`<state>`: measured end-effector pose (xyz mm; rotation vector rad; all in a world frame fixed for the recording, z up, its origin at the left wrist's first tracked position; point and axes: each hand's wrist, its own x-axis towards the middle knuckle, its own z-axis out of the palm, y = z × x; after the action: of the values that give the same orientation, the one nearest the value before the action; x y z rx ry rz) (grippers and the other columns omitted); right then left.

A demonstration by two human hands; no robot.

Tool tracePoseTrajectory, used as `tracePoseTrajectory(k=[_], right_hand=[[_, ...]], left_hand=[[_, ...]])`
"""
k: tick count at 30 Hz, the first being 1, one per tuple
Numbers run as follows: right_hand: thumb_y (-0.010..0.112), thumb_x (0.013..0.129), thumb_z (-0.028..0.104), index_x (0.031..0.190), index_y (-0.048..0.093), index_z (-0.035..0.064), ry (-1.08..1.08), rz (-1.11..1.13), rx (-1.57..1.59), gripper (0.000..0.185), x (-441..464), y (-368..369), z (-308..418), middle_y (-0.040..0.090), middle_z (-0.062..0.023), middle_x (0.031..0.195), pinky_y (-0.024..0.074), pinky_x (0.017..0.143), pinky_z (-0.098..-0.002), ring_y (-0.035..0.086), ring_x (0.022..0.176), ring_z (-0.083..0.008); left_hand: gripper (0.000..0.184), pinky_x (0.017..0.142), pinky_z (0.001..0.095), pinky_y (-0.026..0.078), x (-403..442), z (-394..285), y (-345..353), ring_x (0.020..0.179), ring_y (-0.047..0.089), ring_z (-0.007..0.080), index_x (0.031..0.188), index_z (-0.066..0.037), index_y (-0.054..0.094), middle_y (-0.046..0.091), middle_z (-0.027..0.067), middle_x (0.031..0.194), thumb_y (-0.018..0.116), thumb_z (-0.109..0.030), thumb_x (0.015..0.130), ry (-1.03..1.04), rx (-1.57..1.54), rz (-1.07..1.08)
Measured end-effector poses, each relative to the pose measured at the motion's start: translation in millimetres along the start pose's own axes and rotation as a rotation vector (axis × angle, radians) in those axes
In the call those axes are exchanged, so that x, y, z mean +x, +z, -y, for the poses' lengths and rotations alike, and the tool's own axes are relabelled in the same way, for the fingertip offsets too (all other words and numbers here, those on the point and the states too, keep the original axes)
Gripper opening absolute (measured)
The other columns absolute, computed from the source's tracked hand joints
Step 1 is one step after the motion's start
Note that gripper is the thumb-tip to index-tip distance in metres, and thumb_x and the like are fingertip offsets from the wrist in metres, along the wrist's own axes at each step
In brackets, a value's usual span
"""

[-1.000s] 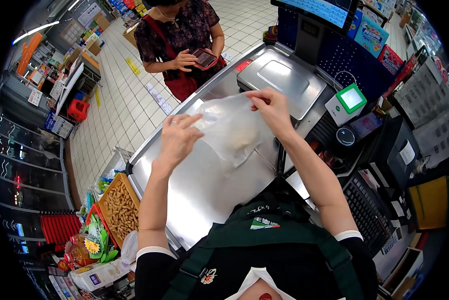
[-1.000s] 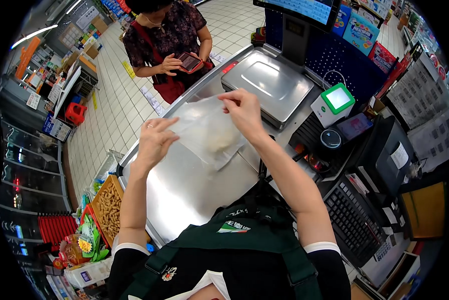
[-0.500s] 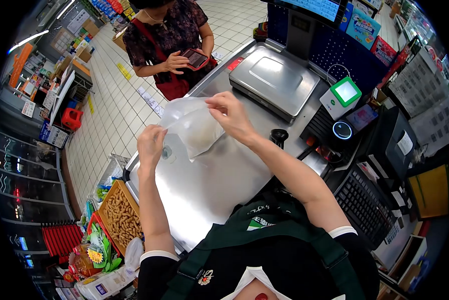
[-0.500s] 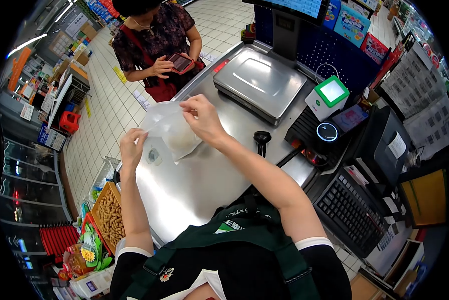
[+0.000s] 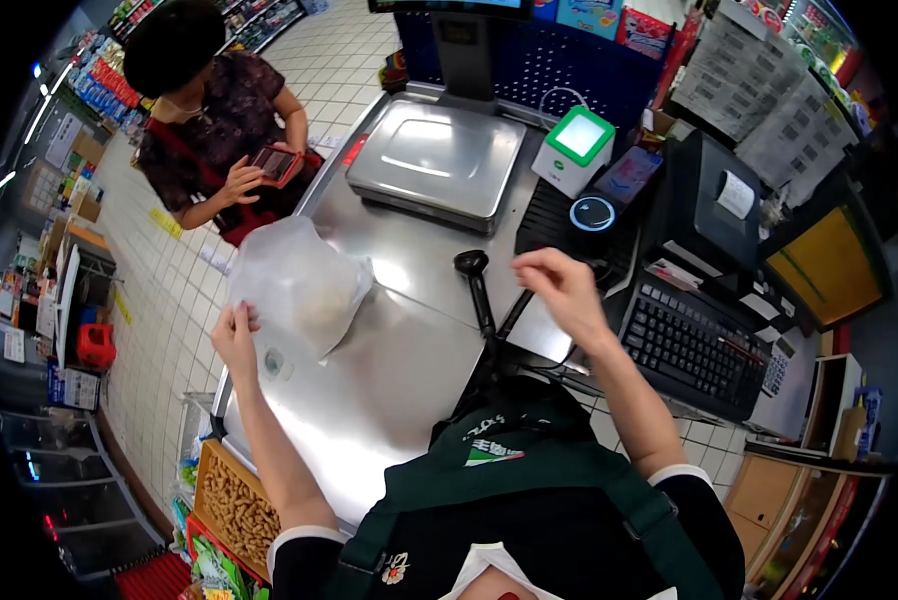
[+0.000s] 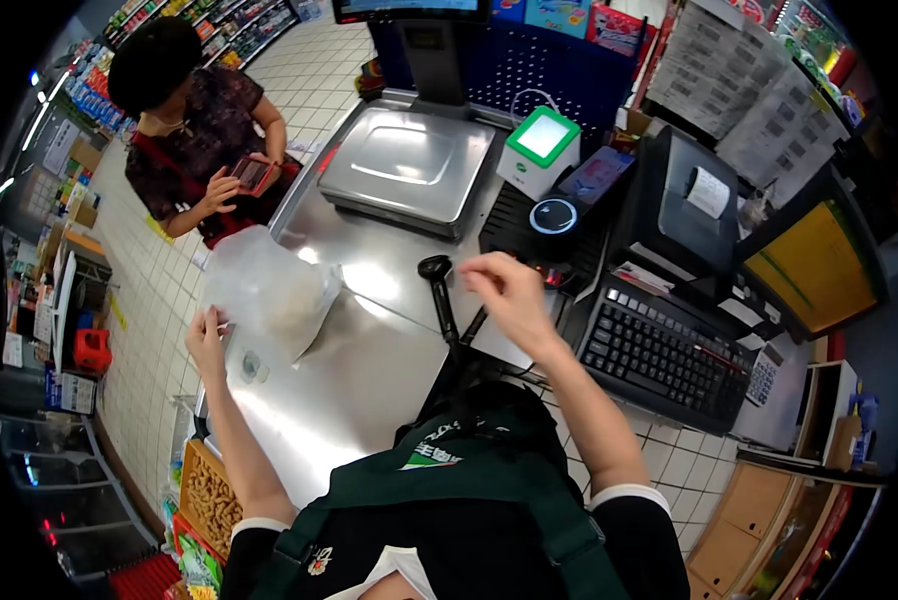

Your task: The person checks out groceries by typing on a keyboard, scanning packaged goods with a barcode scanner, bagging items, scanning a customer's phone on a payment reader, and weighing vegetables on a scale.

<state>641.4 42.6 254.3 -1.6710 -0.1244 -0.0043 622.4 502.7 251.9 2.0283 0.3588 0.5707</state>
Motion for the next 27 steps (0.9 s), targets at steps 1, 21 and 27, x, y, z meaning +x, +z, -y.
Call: tracePoseTrajectory(k=[1,21,27], right_hand=[[0.057,0.087,0.003,0.098,0.065,-0.0003,0.025,-0.028,0.021,0.014,-7.3,-7.5,-3.3,0.062,-0.0048,0.087,0.0485,0.074,-0.0234,0.060,0.080,-0.0107],[0.054,0.092,0.006,0.100,0.064,-0.0018,0.236,-0.109,0.116,0.015,-94.8,-22.8,-36.3,0.063,-0.0038,0.084,0.0487,0.073,-0.0220,0.059,0.076,-0.0086],[0.054,0.092,0.006,0.099,0.064,-0.0009,0.278,-0.174,0.069,0.014,-106.5,-37.5,-35.5,0.062,-0.0029,0.083,0.0482,0.072,-0.0218,0.058,0.076,-0.0081]], left_hand=[[0.025,0.051,0.0206,0.046,3.1,5.9,4.2,0.059,0.057,0.0098,0.081,0.001,0.065,0.061,0.0045,0.073,0.055,-0.018,0.093,-0.060,-0.102,-0.077],[0.015,0.068,0.0292,0.045,-55.4,59.4,73.9,0.091,0.054,0.0154,0.094,-0.003,0.064,0.057,0.0075,0.103,0.062,-0.015,0.084,-0.013,0.002,-0.467],[0.015,0.071,0.0308,0.045,-94.8,31.9,75.2,0.103,0.050,0.0190,0.096,-0.008,0.064,0.050,0.0085,0.110,0.063,-0.009,0.081,-0.035,0.021,-0.402]])
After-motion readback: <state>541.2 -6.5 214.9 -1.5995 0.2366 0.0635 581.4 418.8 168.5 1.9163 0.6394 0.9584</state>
